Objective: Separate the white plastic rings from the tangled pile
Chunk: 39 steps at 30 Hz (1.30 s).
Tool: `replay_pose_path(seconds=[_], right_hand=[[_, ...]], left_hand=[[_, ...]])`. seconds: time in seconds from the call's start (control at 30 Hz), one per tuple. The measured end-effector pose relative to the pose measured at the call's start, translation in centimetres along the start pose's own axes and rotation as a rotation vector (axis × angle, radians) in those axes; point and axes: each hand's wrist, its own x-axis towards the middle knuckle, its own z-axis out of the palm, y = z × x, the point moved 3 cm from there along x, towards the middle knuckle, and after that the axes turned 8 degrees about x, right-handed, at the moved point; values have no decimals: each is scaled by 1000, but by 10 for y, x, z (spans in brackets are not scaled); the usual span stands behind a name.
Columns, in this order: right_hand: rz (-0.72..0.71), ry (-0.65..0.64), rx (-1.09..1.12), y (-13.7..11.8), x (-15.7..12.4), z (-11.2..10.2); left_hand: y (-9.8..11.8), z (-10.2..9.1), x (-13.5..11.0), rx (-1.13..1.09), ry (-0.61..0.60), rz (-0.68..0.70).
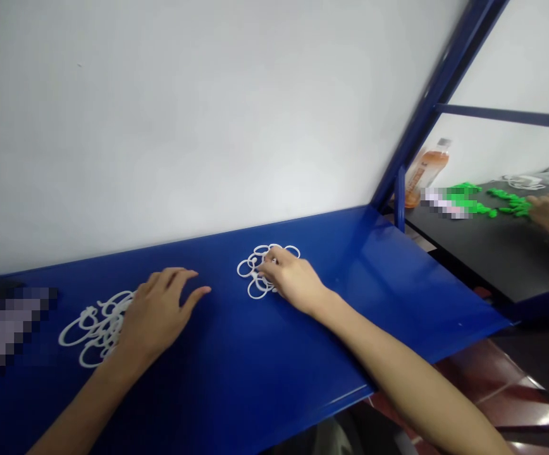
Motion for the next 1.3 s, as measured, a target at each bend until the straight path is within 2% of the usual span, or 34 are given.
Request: replay_pose_path(seconds=[0.07,0.13,0.23,0.4,0.57,0.67,0.73,0.83,0.93,1.0,1.13,1.3], right_hand=[[52,26,-24,11,2,-9],[40,-2,-7,16,3,-14],[12,-85,18,14,2,-16],[15,-190,39,11,2,-7],[53,-196,-51,15,2,-3],[46,-186,-68,15,2,-6],[43,-168,-77,13,2,-8],[42,-126,-100,11,3,-10],[28,-102,-115,10,3,-10],[20,-97,-112,9,3,-9],[16,-94,-100,5,3,-8],[8,-94,-95,1,2,-5]], left_hand=[[-19,3,-1,185,-109,-130],[-32,5,-2,286,-216,-204],[-37,9,-4,296,-316,-193],[-24,17,-2,100,-274,-45],[-10,23,-3,-167,-164,167],[-7,22,-4,-258,-128,217],[-8,20,-4,-271,-125,197],[-14,16,-2,-186,-158,94],[-22,14,-2,-84,-268,-9],[-25,15,-4,-71,-357,-31],[-29,17,-5,-124,-416,-30],[-41,19,-4,-323,-464,-28]])
